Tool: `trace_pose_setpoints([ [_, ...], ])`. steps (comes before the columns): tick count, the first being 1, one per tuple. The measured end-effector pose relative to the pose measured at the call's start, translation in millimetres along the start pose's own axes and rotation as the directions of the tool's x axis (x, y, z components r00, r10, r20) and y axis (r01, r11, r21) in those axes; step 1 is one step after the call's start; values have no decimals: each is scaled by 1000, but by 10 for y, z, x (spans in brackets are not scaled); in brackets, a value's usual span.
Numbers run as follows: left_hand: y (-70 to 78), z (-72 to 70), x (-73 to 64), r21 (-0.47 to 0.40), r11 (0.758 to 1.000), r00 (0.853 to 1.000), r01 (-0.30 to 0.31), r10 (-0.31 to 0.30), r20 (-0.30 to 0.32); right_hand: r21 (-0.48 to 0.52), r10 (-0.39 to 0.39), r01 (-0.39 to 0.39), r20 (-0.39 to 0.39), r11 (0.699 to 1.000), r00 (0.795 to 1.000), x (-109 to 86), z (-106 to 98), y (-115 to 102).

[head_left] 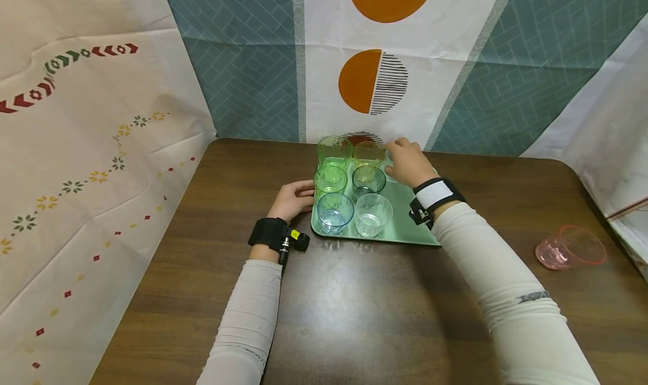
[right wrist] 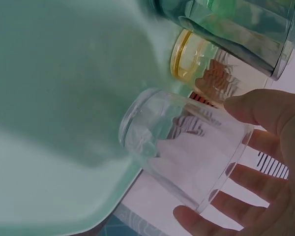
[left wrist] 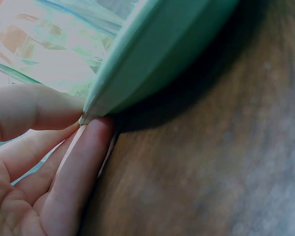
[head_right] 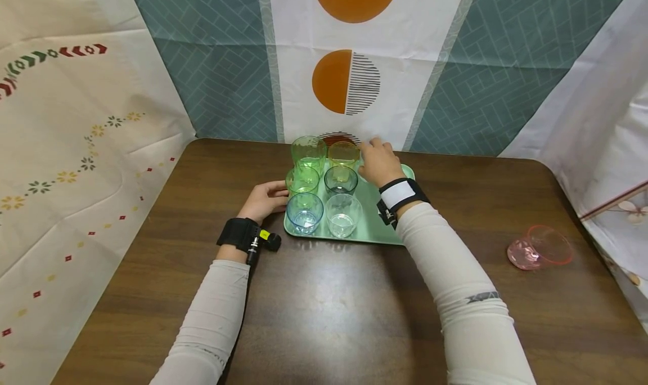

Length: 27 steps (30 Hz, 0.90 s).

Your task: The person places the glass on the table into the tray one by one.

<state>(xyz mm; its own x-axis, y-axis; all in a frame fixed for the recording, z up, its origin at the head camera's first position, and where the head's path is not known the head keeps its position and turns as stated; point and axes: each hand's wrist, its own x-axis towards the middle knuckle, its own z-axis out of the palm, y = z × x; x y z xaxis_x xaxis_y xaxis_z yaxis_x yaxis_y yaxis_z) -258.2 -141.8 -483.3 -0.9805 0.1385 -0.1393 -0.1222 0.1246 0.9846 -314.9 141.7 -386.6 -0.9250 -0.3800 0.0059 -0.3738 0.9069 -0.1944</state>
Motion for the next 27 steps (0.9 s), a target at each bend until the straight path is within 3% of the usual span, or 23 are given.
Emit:
trace_pose_setpoints([
  [7,202,7,-141,-32,999,1000,23,-22,11,25,12,-12,33,1000,999,-57,-47,30],
  [12,252,1,-175,-25,999,999,31,-30,27,41,15,-17,41,999,999,-102,-81,69],
  [27,14,-2,-20,-7,1000,1000,1,-1,6,23,78,-80,79,997,994,-450,-297,448],
])
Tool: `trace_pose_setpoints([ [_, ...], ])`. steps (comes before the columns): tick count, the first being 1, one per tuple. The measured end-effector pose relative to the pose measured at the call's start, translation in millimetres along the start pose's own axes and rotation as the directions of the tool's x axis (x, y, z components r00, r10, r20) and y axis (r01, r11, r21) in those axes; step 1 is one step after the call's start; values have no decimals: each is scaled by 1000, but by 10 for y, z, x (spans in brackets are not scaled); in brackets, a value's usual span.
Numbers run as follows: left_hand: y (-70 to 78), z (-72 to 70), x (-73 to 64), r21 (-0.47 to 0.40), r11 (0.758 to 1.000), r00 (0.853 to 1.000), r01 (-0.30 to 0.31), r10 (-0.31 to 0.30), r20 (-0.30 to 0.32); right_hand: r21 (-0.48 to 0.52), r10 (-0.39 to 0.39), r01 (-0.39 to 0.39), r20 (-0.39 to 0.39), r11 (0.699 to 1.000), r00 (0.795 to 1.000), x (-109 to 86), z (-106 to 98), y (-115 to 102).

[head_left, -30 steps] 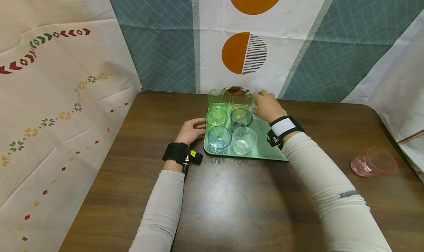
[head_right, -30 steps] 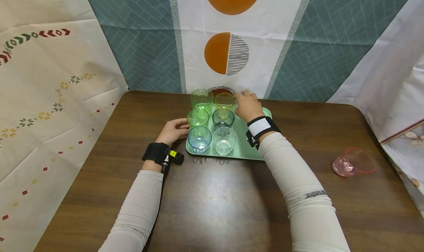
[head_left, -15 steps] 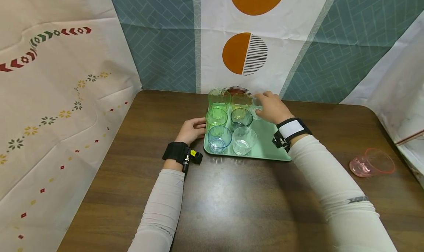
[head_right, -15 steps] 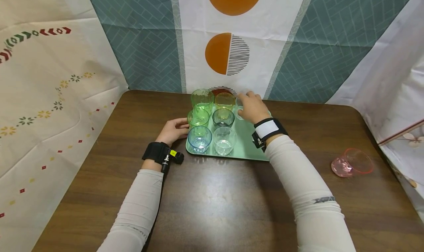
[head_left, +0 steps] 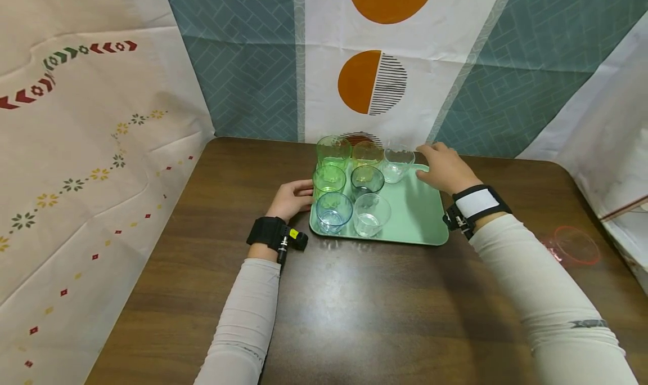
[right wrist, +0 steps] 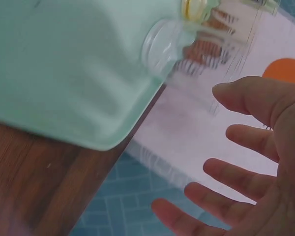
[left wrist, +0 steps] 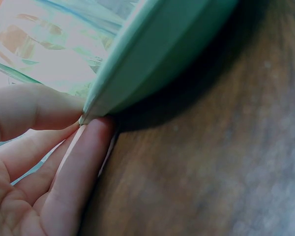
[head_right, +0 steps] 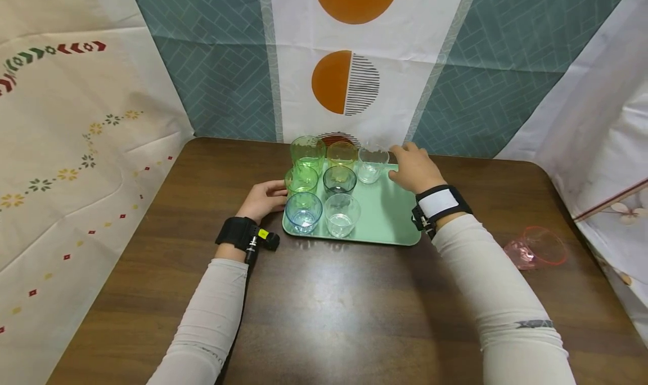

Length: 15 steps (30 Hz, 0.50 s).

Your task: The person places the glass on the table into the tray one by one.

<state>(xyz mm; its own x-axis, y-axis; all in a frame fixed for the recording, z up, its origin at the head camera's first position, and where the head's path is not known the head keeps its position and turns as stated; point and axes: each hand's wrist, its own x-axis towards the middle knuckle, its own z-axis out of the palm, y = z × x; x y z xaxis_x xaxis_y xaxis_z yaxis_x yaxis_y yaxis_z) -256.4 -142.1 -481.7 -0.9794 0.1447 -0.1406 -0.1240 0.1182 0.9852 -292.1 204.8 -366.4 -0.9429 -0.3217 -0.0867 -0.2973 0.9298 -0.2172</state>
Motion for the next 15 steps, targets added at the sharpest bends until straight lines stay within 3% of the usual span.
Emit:
trace_pose_setpoints([
  [7,149,-5,-120,-9,1000,1000,12,-12,-4,34,47,-48,28,998,998,-132,-62,186],
  [15,130,-1,-95,-23,1000,1000,14,-14,2,35,80,-81,29,996,996,-316,-90,410],
])
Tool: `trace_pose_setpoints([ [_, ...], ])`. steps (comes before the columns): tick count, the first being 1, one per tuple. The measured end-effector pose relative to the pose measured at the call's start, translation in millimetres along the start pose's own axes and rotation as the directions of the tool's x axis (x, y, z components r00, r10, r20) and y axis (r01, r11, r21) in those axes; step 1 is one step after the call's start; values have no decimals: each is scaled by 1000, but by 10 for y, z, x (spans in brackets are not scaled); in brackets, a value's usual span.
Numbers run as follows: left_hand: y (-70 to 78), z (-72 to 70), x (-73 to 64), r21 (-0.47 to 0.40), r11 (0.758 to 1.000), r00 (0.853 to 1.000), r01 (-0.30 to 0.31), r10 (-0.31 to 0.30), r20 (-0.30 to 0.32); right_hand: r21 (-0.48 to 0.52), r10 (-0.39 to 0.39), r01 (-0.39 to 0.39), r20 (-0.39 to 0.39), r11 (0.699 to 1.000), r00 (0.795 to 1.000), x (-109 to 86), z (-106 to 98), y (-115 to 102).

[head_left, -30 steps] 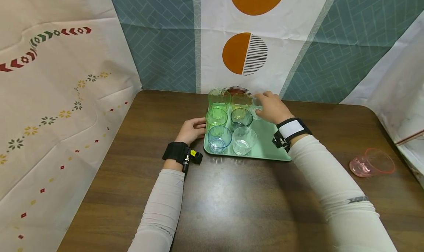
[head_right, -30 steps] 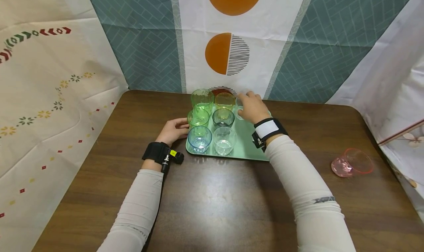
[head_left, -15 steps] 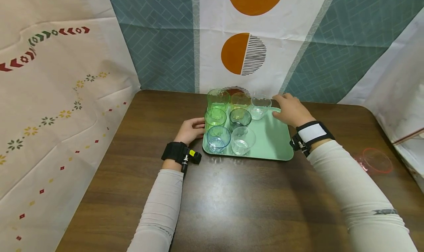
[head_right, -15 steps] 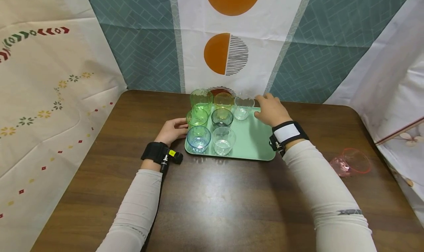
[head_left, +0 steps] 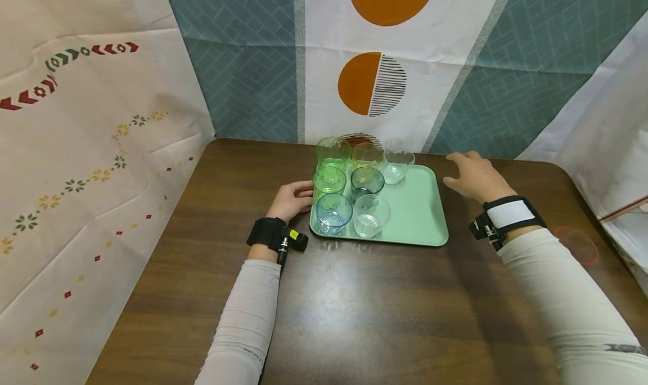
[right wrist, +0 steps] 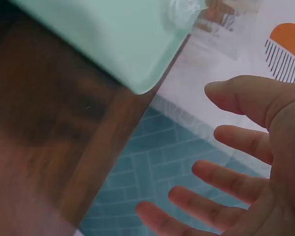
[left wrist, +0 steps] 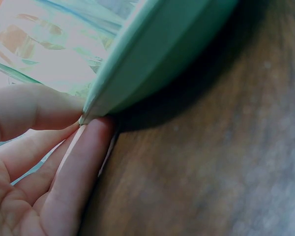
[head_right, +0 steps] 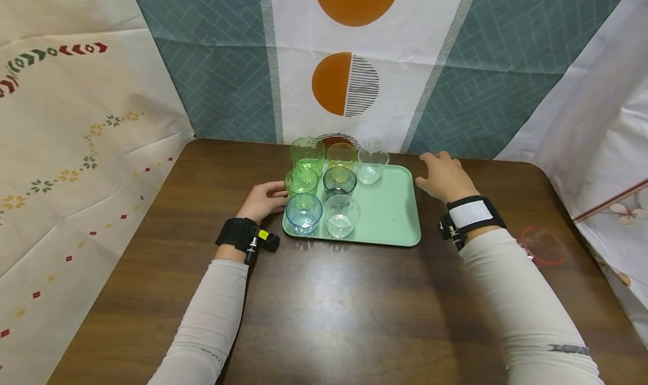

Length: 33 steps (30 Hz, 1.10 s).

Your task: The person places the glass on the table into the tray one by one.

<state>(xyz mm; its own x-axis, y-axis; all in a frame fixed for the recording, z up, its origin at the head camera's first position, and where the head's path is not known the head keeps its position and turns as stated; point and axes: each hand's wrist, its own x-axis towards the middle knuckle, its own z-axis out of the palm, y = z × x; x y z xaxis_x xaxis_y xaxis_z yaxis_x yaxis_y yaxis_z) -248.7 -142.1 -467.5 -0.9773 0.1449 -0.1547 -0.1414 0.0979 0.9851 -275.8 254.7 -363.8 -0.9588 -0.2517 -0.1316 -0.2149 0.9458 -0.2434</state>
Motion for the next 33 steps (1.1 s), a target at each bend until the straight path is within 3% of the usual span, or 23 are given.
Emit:
trace_pose_setpoints([
  [5,-123,4,99,20,1000,1000,-14,14,-9,-4,22,-22,16,1000,1000,-122,20,151],
  [18,-141,10,107,31,999,1000,-14,14,-9,-39,113,-115,-35,993,993,-482,-60,529],
  [26,55,37,-35,20,1000,1000,-1,1,2,-59,177,-178,-24,982,984,-722,-73,782],
  [33,98,35,-52,3,1000,1000,24,-24,12,-74,242,-245,-38,967,969,-893,-52,930],
])
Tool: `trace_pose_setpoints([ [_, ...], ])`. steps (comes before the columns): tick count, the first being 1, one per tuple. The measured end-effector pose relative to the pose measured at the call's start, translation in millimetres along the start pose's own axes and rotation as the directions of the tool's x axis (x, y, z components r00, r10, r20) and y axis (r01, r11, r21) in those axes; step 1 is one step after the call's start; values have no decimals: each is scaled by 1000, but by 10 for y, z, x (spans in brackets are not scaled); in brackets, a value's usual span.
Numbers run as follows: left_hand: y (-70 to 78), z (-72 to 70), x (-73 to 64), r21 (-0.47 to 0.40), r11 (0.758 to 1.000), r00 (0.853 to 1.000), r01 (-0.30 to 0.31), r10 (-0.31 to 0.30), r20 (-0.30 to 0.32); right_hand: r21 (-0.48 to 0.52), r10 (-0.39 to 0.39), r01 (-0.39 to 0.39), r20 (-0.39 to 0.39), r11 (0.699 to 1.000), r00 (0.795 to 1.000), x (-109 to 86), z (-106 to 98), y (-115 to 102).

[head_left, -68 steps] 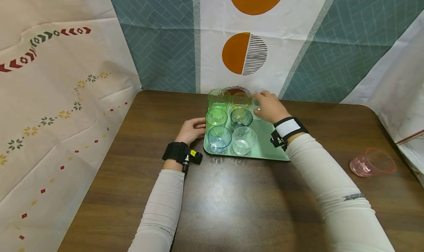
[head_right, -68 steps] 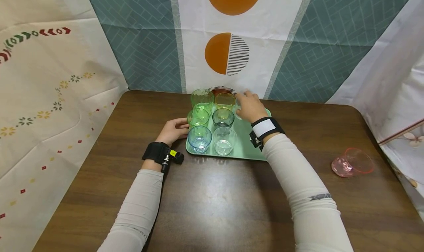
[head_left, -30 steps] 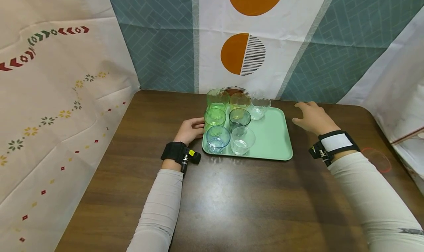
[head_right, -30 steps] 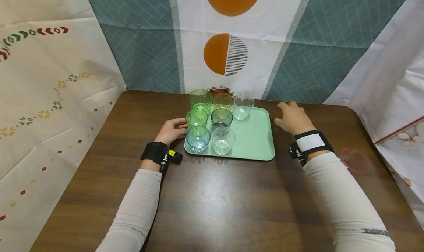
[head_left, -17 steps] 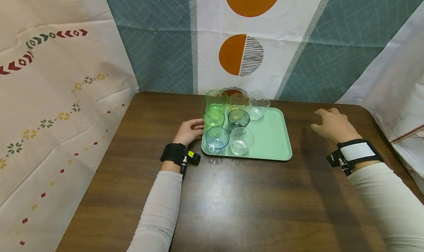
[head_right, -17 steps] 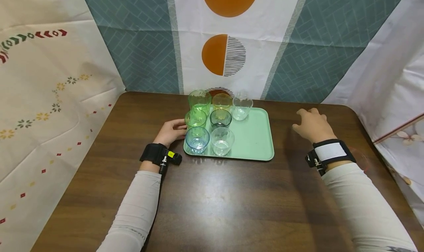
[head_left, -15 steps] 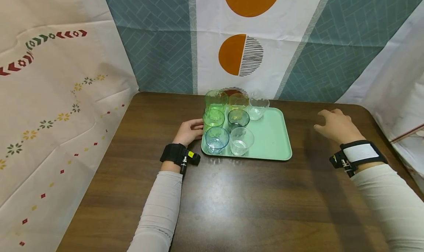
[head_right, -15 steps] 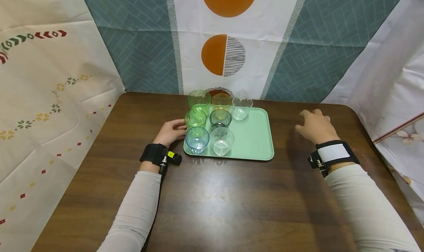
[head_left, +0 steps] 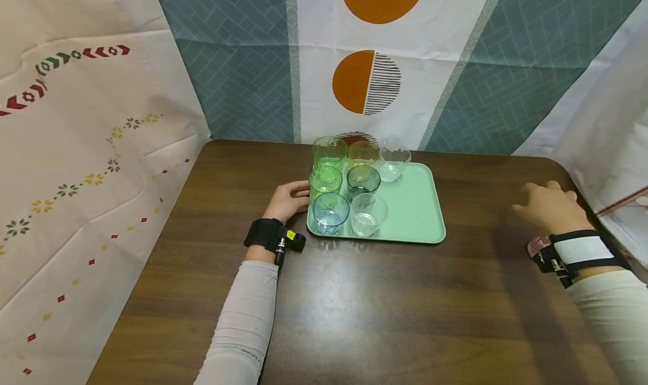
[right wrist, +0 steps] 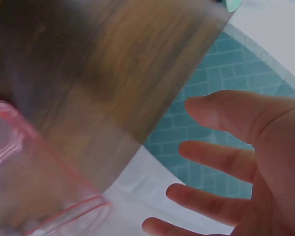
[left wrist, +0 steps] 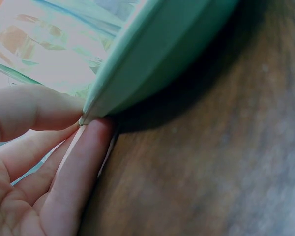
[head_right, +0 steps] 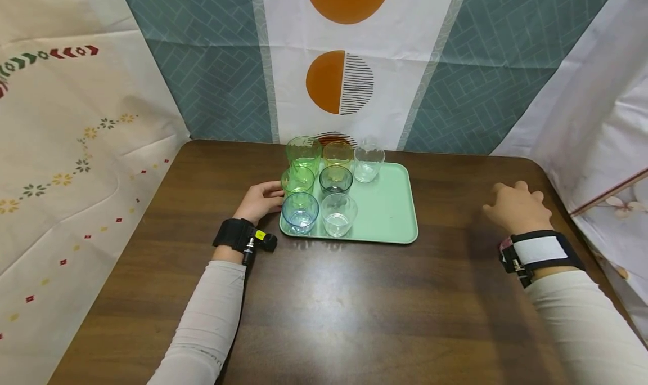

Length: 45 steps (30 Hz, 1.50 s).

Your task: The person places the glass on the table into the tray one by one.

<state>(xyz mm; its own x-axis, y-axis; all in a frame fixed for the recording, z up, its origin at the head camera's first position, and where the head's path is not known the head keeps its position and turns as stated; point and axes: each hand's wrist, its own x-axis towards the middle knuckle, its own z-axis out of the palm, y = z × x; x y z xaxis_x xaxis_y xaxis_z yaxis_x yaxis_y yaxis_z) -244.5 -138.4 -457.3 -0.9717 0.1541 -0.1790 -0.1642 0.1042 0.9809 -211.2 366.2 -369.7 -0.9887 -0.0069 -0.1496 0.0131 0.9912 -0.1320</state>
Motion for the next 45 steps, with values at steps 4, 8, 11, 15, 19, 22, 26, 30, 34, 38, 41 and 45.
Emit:
trace_pose_setpoints([
  [4,-13,-6,2,0,1000,1000,7,-7,-5,-3,10,-10,4,1000,1000,-49,6,54],
  [8,-20,-10,3,-1,1000,1000,2,-2,-10,-5,-5,5,3,1000,1000,-81,0,99],
  [11,-22,-10,6,-4,1000,1000,3,-3,-13,-23,-28,28,3,999,1000,-105,-8,147],
  [15,-18,-2,12,-2,1000,1000,1,-1,-13,-43,-64,64,1,997,998,-139,-15,225],
  [19,-5,6,9,4,1000,1000,-7,7,-11,-29,-78,78,4,997,997,-175,-14,278],
  [22,-6,12,9,5,1000,1000,-13,13,-10,-27,-76,76,14,997,997,-207,2,312],
  [26,-33,10,28,1,1000,1000,-22,22,-15,-15,-53,54,35,998,998,-235,50,357],
  [30,-94,11,67,11,1000,999,-22,22,-30,-1,-29,29,45,1000,999,-251,98,392],
  [34,-210,-5,136,25,999,999,-26,27,-42,-9,-36,36,23,999,999,-258,124,395],
  [38,-202,-11,131,25,999,999,-29,29,-34,-21,-50,50,-4,999,999,-281,115,382],
  [41,-97,-4,63,19,1000,1000,-20,21,-21,-21,-56,56,-12,998,998,-289,105,391],
  [45,-28,-1,14,10,1000,1000,-17,17,-12,-12,-55,55,-18,998,998,-284,114,425],
])
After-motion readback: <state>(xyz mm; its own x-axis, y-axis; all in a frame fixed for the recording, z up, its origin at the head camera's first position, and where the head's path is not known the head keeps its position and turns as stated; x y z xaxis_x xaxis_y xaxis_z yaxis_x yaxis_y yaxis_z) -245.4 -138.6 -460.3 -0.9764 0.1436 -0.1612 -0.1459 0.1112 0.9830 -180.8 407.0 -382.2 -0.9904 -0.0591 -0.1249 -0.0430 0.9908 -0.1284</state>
